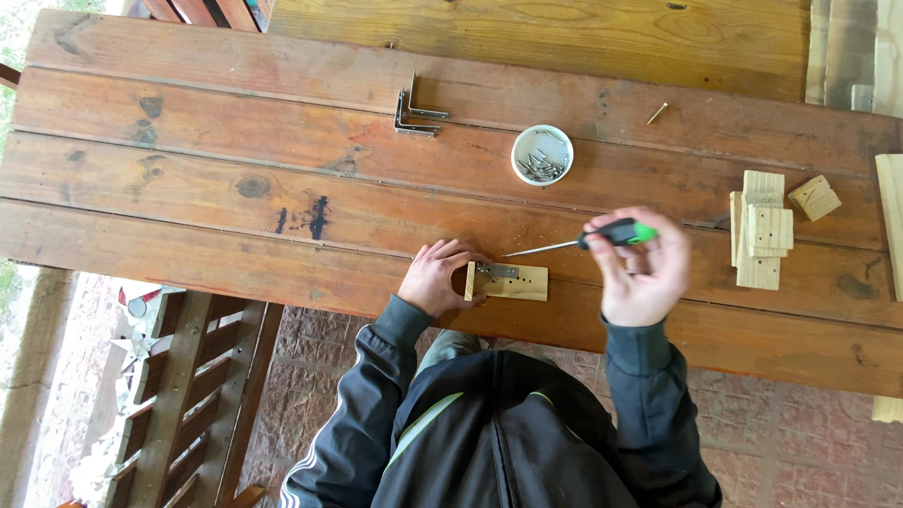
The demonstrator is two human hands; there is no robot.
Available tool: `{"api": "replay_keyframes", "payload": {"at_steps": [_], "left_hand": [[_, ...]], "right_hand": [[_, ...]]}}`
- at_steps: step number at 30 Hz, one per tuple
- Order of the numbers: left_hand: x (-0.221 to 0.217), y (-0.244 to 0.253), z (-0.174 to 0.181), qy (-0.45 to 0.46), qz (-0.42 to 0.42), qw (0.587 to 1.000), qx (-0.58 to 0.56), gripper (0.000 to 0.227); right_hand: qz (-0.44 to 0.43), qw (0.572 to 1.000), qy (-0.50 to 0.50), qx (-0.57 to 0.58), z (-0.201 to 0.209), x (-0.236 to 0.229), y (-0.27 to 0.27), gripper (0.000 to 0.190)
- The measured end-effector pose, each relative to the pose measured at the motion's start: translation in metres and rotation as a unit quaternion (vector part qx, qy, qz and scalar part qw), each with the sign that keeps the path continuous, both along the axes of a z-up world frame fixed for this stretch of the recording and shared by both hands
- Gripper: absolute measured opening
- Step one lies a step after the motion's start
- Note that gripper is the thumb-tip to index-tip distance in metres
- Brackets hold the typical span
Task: The person attaches a metal bracket to a small wooden block using a screwdriver and screws. They then flip the block and attach a second bracket to the opposite side.
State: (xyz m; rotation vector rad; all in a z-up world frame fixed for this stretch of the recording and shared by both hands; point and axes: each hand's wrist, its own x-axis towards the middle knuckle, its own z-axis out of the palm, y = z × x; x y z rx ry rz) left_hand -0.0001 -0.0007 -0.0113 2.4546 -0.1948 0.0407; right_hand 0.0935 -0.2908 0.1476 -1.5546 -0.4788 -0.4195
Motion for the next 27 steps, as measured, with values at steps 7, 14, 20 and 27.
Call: {"api": "replay_keyframes", "payload": {"at_steps": [7, 14, 20, 27], "left_hand": [[0.001, -0.001, 0.010, 0.009, -0.007, 1.000, -0.009, 0.074], [0.000, 0.000, 0.016, 0.015, -0.010, 0.999, -0.027, 0.068], [0.000, 0.000, 0.020, 0.010, -0.012, 1.000, -0.025, 0.067], [0.000, 0.000, 0.020, 0.012, -0.012, 1.000, -0.023, 0.067]], "right_hand": [[-0.027, 0.998, 0.063, 0.013, -0.060, 0.016, -0.061, 0.057], [-0.080, 0.969, 0.125, -0.197, -0.122, 0.011, -0.114, 0.056], [-0.046, 0.941, 0.036, -0.333, -0.133, 0.006, -0.111, 0.037], [-0.015, 0.916, 0.000, -0.400, -0.141, 0.008, -0.102, 0.031]]}}
